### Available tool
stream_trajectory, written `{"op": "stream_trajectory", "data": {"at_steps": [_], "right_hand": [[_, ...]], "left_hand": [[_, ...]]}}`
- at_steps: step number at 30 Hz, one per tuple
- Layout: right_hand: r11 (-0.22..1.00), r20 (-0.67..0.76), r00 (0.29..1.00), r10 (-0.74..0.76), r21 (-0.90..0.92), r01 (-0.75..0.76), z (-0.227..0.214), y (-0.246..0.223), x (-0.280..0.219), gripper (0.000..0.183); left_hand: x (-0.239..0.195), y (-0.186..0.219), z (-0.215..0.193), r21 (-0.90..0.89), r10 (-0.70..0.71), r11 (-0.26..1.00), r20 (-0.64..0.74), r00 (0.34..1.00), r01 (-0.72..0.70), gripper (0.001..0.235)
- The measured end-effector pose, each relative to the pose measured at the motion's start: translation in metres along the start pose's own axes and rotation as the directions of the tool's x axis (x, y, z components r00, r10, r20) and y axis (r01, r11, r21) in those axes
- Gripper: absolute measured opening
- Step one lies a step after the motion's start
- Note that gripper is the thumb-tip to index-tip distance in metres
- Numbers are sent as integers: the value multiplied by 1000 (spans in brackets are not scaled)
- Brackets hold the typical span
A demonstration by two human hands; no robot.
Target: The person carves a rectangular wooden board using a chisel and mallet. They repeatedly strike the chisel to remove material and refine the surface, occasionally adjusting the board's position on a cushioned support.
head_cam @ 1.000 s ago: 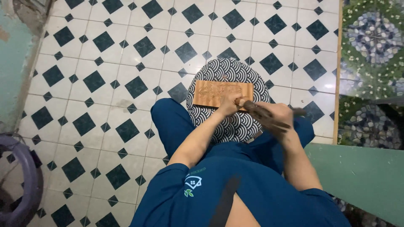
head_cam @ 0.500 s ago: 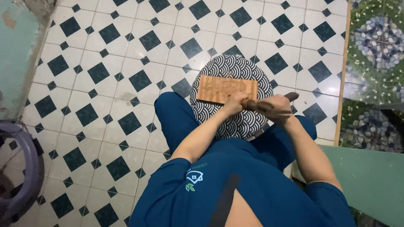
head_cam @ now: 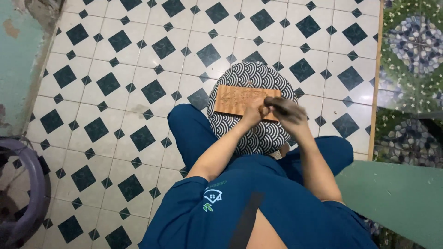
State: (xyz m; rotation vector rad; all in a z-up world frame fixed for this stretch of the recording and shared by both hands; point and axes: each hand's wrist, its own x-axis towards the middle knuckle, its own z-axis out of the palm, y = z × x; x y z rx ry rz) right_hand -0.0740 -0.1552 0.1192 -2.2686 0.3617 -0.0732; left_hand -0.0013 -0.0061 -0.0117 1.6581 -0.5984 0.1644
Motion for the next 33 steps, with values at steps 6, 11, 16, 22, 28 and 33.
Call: {"op": "stream_trajectory", "data": {"at_steps": [6, 11, 16, 22, 28, 33], "right_hand": [[923, -26, 930, -366, 116, 367, -10, -14, -3, 48], [972, 186, 963, -193, 171, 162, -24, -49, -11, 29], [928, 77, 928, -365, 107, 357, -49, -54, 0, 31], [880, 170, 864, -474, 92, 465, -47, -35, 5, 33], [821, 261, 797, -545, -24, 570, -55, -1, 17, 31], [669, 47, 672, -739, -66, 740, -55, 13, 8, 27]], "left_hand": [[-5, -19, 1, -63, -100, 993, 2, 995, 100, 10], [6, -13, -5, -13, -102, 995, 18, 995, 103, 33], [5, -18, -4, -9, -94, 996, 19, 995, 94, 27], [3, -23, 8, -32, -30, 999, 54, 998, 32, 16], [13, -4, 2, 29, -34, 999, 67, 997, 32, 12], [19, -8, 12, -20, 8, 1000, 57, 998, -7, 15]]}}
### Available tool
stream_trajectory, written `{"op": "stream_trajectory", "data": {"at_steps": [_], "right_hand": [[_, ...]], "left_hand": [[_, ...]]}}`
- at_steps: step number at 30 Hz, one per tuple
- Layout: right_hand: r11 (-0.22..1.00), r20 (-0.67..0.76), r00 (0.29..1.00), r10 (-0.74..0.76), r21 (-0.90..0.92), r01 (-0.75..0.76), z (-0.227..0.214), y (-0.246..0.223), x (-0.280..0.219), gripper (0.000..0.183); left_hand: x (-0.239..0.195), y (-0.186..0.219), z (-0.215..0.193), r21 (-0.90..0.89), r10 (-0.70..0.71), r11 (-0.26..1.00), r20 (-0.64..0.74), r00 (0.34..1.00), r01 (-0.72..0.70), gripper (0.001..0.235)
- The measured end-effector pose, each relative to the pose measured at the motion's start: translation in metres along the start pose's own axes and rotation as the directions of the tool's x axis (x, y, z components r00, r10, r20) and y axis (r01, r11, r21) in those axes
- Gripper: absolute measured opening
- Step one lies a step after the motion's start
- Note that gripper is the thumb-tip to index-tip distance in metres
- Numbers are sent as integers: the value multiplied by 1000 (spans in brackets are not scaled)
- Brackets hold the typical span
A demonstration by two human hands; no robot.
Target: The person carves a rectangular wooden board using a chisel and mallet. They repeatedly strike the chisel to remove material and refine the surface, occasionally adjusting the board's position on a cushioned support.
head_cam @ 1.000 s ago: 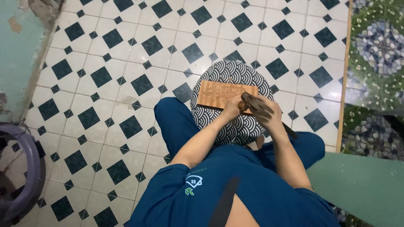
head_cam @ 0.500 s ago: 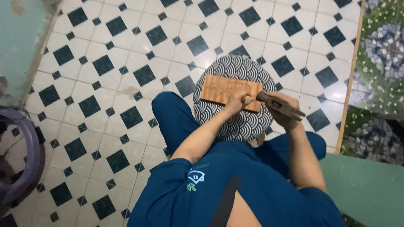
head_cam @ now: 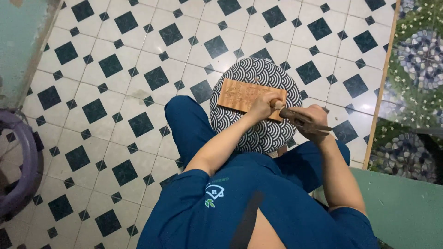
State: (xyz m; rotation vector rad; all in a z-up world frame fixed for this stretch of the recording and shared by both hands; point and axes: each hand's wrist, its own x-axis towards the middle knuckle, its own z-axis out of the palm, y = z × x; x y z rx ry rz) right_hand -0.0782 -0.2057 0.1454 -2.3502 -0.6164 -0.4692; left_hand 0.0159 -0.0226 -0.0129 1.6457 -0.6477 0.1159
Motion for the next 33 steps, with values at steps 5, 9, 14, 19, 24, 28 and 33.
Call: {"op": "stream_trajectory", "data": {"at_steps": [5, 9, 14, 19, 24, 28, 33], "right_hand": [[977, 134, 974, 184, 82, -196, 6, 11, 0, 36], [989, 73, 992, 104, -109, -95, 0, 16, -3, 41], [918, 212, 903, 373, 59, -392, 3, 14, -9, 38], [979, 170, 967, 189, -102, -174, 6, 49, -31, 28], [950, -57, 990, -129, -294, 106, 16, 118, -64, 34], [982, -49, 986, 160, 109, -154, 14, 126, -61, 38], [704, 116, 881, 459, 557, -440, 4, 137, -47, 43]], "left_hand": [[-10, -25, 8, -20, -29, 999, 40, 999, 30, 19], [-4, -13, -1, 26, -38, 999, 33, 999, 38, 16], [-11, -47, 20, -8, -50, 999, 107, 993, 51, 18], [-12, -13, 10, 21, -82, 997, 127, 988, 80, 15], [-23, -97, 44, -46, -123, 991, 76, 989, 127, 18], [-8, -14, 8, -47, -142, 988, 73, 987, 145, 12], [6, 7, -12, -37, -260, 965, -56, 964, 259, 28]]}}
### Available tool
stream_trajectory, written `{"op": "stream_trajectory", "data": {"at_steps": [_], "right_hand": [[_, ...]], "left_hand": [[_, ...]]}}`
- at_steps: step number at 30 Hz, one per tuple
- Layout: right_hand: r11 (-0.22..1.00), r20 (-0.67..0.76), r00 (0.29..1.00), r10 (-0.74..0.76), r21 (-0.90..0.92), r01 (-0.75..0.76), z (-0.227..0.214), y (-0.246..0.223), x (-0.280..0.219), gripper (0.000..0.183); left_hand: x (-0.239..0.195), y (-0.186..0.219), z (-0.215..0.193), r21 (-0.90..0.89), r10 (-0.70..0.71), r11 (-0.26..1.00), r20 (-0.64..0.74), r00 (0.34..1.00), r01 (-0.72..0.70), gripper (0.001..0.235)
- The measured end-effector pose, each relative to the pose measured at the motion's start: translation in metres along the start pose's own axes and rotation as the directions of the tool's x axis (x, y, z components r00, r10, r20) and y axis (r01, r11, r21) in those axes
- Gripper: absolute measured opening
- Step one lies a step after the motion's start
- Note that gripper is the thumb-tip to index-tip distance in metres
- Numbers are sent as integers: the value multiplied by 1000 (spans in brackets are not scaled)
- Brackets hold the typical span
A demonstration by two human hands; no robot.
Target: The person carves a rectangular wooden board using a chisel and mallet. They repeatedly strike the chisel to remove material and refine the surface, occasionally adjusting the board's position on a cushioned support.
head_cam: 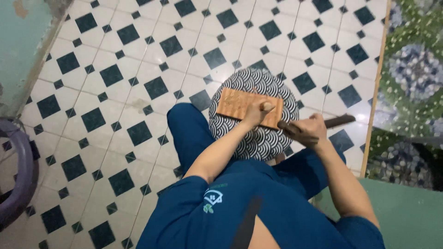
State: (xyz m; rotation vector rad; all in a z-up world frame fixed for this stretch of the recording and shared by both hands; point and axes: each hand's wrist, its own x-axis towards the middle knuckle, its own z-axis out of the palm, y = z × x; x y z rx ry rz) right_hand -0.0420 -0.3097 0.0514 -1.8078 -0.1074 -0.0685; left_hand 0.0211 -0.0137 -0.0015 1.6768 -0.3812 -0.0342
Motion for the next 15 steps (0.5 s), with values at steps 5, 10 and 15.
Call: {"op": "stream_trajectory", "data": {"at_steps": [5, 10, 15], "right_hand": [[621, 231, 853, 468, 601, -503, 5, 0, -10, 50], [60, 482, 688, 543, 795, -604, 12, -6, -8, 56], [770, 222, 849, 479, 358, -528, 43, -37, -36, 41]], "left_hand": [[8, 47, 1, -9, 318, 947, -90, 944, -321, 17], [-3, -36, 20, 39, 315, 947, 77, 946, -319, 22], [-7, -33, 14, 0, 183, 983, 127, 975, -184, 14]]}}
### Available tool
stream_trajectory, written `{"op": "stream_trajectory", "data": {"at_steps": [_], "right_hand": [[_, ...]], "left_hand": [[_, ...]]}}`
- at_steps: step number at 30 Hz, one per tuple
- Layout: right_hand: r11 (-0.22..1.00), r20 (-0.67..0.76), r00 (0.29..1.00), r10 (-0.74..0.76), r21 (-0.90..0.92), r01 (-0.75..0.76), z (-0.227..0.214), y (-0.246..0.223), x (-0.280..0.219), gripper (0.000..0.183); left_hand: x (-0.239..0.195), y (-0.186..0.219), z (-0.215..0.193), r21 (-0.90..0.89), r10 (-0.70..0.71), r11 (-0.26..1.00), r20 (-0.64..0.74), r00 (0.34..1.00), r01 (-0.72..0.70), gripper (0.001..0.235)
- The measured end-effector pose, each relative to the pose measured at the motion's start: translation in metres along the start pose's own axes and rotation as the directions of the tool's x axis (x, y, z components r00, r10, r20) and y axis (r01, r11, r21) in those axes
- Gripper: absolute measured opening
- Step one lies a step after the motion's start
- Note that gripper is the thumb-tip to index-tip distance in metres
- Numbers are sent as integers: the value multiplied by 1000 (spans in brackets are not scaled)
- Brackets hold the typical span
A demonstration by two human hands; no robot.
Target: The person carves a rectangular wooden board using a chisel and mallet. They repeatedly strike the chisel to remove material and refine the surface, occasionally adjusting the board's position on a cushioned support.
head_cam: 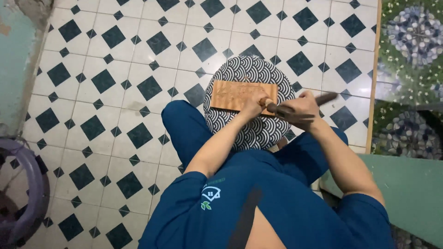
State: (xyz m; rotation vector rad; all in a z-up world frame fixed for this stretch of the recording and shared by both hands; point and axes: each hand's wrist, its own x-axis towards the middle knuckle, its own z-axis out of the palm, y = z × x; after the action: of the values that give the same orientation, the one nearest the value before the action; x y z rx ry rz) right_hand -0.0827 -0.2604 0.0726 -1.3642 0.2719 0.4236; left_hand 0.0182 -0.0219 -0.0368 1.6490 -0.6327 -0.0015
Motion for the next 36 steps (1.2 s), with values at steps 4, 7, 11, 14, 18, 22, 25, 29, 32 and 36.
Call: {"op": "stream_trajectory", "data": {"at_steps": [4, 7, 11, 14, 18, 22, 25, 29, 32, 36], "right_hand": [[-105, 321, 782, -534, -943, 316, 13, -20, 6, 21], [-127, 343, 713, -611, -932, 339, -1, -8, 9, 24], [55, 297, 731, -614, -908, 416, -51, 113, 84, 25], [-98, 370, 765, -528, -921, 378, -25, 55, 56, 23], [-338, 443, 807, -391, -884, 321, -4, -16, -5, 21], [-460, 439, 835, -333, -848, 262, -33, 17, 13, 22], [-230, 353, 753, -556, -935, 268, -104, 120, 77, 32], [-122, 291, 735, -613, -953, 277, -82, 113, 73, 34], [-190, 323, 779, -537, -946, 261, -27, 58, 58, 29], [-255, 348, 816, -461, -933, 254, 18, -5, 24, 27]], "left_hand": [[3, 0, -7, 8, -3, 1000, 28, 1000, 2, 20], [-6, -23, 6, -25, 28, 999, 7, 1000, -27, 19], [-4, -28, 16, -12, 63, 998, -2, 998, -63, 14], [-2, 5, 1, -82, 29, 996, -9, 1000, -29, 19], [5, 56, -24, -30, 41, 998, -168, 985, -47, 23], [12, 83, -21, -145, 134, 978, -128, 983, -152, 44], [7, 50, -19, -96, 146, 983, -110, 983, -157, 35], [-1, 27, -18, -69, 89, 993, -36, 995, -92, 29], [-4, -23, -4, -69, 68, 995, -20, 998, -69, 24], [-3, -17, -7, -96, 9, 995, 29, 1000, -6, 19]]}}
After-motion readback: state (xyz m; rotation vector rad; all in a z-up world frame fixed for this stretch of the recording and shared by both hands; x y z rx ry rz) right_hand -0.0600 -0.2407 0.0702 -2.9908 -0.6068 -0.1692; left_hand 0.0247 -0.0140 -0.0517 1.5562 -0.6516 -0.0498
